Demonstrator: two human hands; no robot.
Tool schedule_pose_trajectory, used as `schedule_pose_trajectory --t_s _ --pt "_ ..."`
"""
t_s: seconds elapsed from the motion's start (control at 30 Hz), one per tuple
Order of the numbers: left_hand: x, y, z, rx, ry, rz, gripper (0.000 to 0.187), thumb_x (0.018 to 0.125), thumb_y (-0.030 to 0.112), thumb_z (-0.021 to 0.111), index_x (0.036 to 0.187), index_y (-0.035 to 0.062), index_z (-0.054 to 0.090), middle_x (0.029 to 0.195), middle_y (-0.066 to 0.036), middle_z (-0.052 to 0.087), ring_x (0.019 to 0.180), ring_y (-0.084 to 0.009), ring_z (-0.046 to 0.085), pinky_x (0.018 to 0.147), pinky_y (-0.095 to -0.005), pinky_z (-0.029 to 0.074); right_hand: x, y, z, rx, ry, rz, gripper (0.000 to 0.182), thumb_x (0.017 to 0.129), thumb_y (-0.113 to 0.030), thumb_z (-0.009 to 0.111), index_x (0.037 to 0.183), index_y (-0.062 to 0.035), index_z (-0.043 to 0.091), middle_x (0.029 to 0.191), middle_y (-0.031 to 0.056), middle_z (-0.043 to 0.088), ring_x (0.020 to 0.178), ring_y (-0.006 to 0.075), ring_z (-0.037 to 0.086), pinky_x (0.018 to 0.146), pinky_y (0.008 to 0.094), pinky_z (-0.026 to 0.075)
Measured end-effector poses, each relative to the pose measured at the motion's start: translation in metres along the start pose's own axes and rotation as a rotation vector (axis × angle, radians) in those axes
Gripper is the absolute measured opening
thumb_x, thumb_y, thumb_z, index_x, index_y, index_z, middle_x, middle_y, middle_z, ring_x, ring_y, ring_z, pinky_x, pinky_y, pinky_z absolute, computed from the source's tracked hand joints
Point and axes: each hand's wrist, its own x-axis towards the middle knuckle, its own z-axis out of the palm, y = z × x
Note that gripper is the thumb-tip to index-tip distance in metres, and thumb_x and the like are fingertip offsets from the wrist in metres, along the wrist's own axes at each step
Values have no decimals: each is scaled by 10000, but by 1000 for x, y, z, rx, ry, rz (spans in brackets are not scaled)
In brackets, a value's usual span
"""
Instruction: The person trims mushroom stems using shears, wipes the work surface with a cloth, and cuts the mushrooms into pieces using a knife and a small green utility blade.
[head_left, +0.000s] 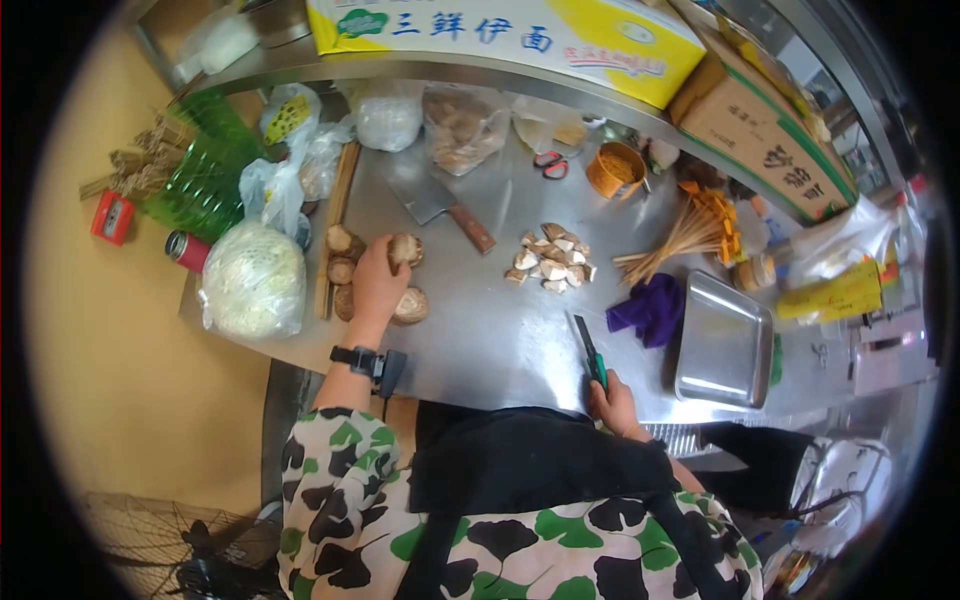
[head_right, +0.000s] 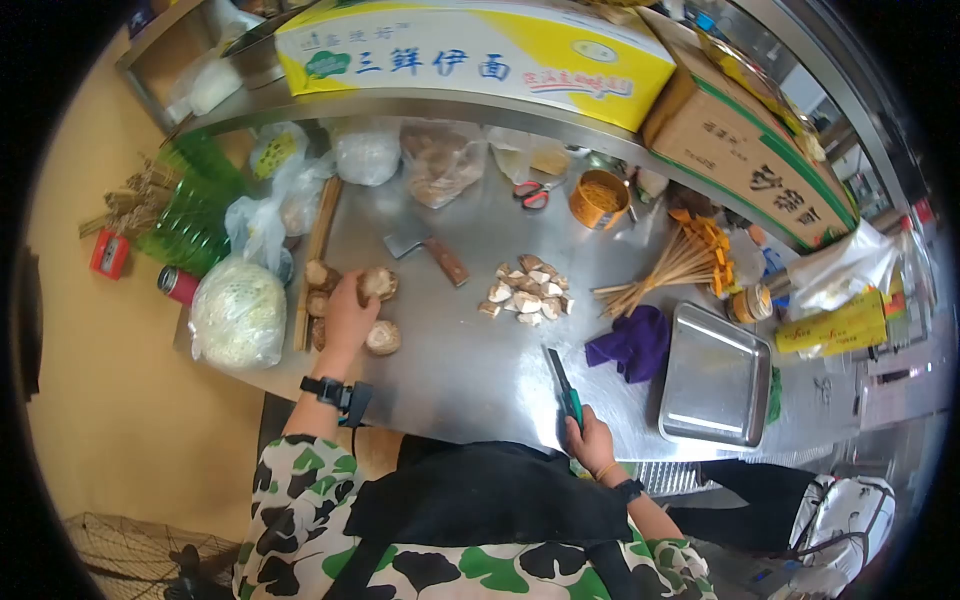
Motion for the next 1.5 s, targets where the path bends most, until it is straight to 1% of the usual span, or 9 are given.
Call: schedule_pose_trajectory --t_s 0.07,0.17,0.2,0.3,0.37,0.53,0.83,1.23,1.5 --pt "-5 17 -5 -311 -89 -123 407 895 135 598 1265 -17 523 1203 -203 597 1061 -352 612 860 -404 541 1 4 1 -13 -4 -9 274 957 -305 555 952 -38 491 626 195 620 630 419 632 581 491 482" --pt "-33 50 23 -1239 -372 -538 352 958 139 522 1256 -48 528 1206 -166 612 1071 -271 633 832 -376 567 -1 -18 -8 -164 -21 -151 289 961 -331 554 993 -48 508 696 209 631 692 433 627 625 515 470" --pt "-44 62 31 -1297 -459 -620 324 974 144 527 1228 -54 550 1158 -118 630 1094 -202 618 842 -349 560 -1 -25 -10 -162 -33 -175 286 965 -333 548 999 -51 509 707 211 629 700 436 623 630 516 468" --pt "-64 69 80 -1150 -497 -594 338 950 158 576 1224 -39 566 1118 -103 650 1057 -182 622 823 -319 555 5 -57 -17 -97 -79 -235 282 977 -338 527 984 -57 503 717 214 622 707 443 613 643 521 463" --pt "-71 74 99 -869 -455 -502 358 919 140 627 1236 -18 571 1078 -94 657 904 -135 637 767 -293 556 15 -73 -17 12 -158 -193 278 982 -339 518 985 -63 487 727 221 622 715 447 612 650 531 458" --pt "-82 83 108 -640 -305 -363 338 892 75 655 1208 -16 578 974 -85 655 765 -115 642 634 -254 565 33 -95 5 -215 -147 -301 273 982 -309 507 1012 -42 459 731 227 629 718 450 617 664 539 469" --pt "-85 78 112 -726 -298 -432 264 870 44 679 1109 -19 587 923 -89 644 760 -128 654 611 -255 585 44 -111 31 -357 -152 -331 281 984 -297 500 1001 -20 455 740 223 645 730 436 638 682 529 493" --pt "-91 80 116 -664 -196 -356 303 846 8 700 1086 -58 526 914 -129 615 738 -171 663 581 -292 602 49 -118 41 -444 -239 -222 209 981 -192 455 1053 -2 499 828 240 681 790 425 672 710 504 522" --pt "-87 78 113 -678 -261 -396 412 844 15 689 1220 -34 527 944 -125 605 736 -177 655 616 -292 586 42 -108 29 -483 -290 -181 217 971 -194 465 1071 -8 516 871 237 686 834 416 675 747 513 515"
